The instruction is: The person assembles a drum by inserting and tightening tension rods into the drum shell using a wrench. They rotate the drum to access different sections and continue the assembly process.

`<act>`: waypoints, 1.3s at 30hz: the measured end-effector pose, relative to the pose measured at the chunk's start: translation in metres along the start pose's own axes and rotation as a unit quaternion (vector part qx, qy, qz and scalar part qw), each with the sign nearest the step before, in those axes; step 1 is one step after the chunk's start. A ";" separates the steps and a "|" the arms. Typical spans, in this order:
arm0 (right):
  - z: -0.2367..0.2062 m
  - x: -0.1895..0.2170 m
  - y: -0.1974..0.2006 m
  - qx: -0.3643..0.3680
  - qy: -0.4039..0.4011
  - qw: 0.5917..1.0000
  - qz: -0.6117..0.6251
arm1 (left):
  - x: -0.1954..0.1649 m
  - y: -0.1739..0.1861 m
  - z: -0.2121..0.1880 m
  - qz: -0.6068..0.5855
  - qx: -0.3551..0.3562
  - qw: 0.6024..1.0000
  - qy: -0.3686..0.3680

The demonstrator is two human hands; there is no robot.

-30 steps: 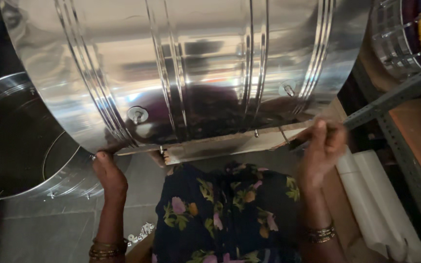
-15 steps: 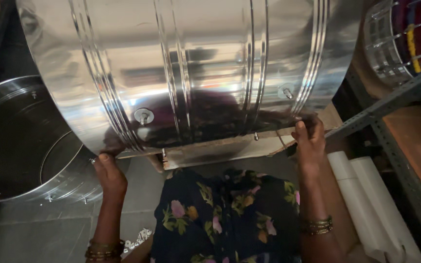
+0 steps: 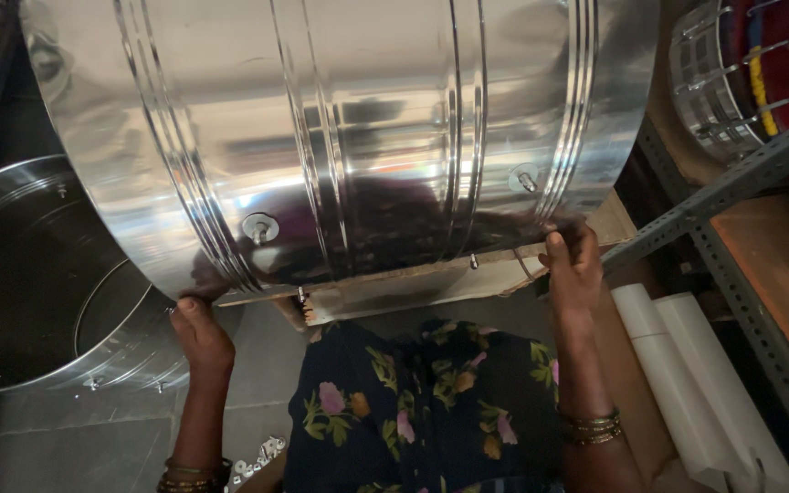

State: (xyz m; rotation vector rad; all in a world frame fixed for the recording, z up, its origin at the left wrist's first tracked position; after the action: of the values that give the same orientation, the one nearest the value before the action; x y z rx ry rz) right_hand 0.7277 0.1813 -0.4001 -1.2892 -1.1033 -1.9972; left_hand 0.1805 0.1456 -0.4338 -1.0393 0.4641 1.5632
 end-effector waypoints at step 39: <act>-0.034 0.163 -0.001 -0.037 0.248 0.945 -0.212 | -0.081 -0.020 0.073 0.045 -0.034 0.995 -0.080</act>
State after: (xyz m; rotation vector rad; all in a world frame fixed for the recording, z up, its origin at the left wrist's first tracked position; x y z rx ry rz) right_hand 0.6427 0.1545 -0.2600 -0.5392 -1.1207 -2.5082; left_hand 0.1694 0.1594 -0.3243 -0.9456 0.3531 1.7372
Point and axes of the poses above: each hand's wrist, its own z-axis towards the middle knuckle, its own y-axis out of the back of the hand, x = y × z, the point moved 7 cm from there along z, towards the middle knuckle, and after that the axes turned 12 degrees about -z, right-handed, at the moved point
